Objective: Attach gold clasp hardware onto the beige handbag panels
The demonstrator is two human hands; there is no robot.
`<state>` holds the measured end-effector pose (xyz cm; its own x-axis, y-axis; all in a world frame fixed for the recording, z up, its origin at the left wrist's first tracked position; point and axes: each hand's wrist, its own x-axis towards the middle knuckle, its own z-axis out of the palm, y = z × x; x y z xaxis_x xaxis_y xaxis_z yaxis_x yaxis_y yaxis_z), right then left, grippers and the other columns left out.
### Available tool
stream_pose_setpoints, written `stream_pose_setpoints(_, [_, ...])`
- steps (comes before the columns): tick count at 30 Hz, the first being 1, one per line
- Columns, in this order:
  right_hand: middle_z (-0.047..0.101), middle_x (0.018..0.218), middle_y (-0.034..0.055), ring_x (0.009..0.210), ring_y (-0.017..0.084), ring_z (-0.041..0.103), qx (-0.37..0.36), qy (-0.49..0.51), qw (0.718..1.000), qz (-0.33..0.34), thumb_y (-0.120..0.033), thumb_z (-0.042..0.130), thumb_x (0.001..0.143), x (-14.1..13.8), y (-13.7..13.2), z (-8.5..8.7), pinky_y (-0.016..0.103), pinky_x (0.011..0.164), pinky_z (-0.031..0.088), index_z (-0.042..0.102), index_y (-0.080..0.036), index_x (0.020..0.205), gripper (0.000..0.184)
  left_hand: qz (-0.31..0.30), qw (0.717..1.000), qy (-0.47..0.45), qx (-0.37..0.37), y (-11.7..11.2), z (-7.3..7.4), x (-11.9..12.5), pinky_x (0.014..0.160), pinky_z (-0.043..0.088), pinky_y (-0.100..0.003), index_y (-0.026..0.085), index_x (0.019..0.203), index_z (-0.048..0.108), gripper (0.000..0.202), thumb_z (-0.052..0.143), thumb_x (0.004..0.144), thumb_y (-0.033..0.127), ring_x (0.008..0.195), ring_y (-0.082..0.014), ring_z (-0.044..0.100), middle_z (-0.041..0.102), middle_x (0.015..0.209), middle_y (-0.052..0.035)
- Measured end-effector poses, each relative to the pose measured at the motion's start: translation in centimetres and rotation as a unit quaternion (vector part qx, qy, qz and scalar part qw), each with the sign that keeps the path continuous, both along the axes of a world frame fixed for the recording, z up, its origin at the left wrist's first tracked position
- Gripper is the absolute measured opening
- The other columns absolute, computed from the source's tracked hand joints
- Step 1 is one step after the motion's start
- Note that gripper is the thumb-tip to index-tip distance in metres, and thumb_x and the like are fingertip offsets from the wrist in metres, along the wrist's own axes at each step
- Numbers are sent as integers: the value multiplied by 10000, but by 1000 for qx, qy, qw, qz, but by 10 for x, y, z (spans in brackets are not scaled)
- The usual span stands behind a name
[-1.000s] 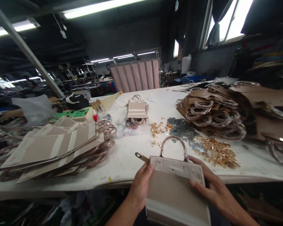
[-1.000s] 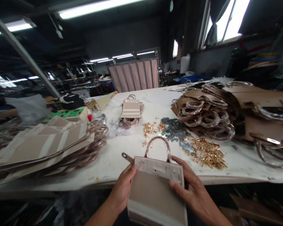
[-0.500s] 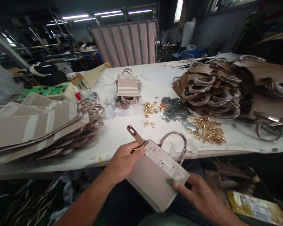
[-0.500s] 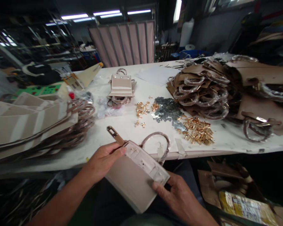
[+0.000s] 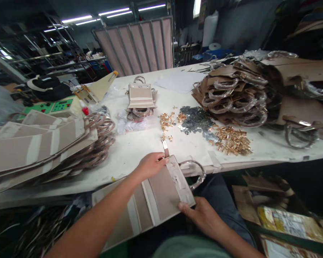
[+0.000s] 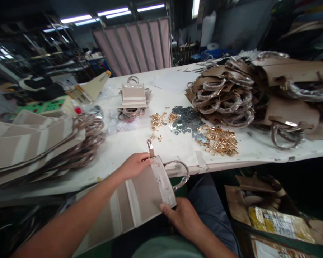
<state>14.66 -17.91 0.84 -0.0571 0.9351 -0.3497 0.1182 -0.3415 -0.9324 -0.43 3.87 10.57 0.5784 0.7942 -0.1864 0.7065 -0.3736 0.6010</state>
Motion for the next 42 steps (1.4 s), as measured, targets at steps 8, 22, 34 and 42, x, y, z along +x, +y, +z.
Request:
stream_pose_setpoints(8, [798, 909, 102, 862, 306, 751, 50, -279, 958, 27, -615, 576, 994, 48, -3, 10, 367, 798, 555, 820, -207, 920, 481, 12, 999, 38, 1, 9, -57, 19, 615, 284, -292, 245, 750, 711, 283, 602, 912, 450, 646, -185, 564, 645, 670, 18])
stream_pose_setpoints(22, [675, 1320, 92, 987, 221, 737, 177, -532, 820, 115, -346, 467, 1092, 39, 103, 41, 304, 787, 548, 639, -279, 1447, 400, 103, 984, -54, 135, -13, -73, 10, 850, 464, -355, 257, 1029, 805, 197, 765, 919, 417, 1000, -265, 674, 773, 1025, -64])
stream_pose_setpoints(34, [673, 1294, 100, 964, 224, 721, 186, -542, 810, 123, -309, 505, 1080, 38, 104, 27, 307, 783, 537, 591, -309, 1500, 429, -15, 960, -48, 276, -76, -97, -25, 1255, 352, -570, 210, 1541, 544, 527, 568, 1016, 250, 1405, -315, 530, 592, 1556, -89])
stream_pose_setpoints(42, [661, 1314, 119, 957, 246, 723, 174, -559, 797, 148, -303, 460, 1091, 36, 105, 28, 331, 785, 549, 538, -307, 1545, 461, -22, 945, -3, 326, -72, -97, -24, 1226, 394, -516, 202, 1508, 586, 481, 551, 1040, 308, 1368, -297, 552, 611, 1541, -72])
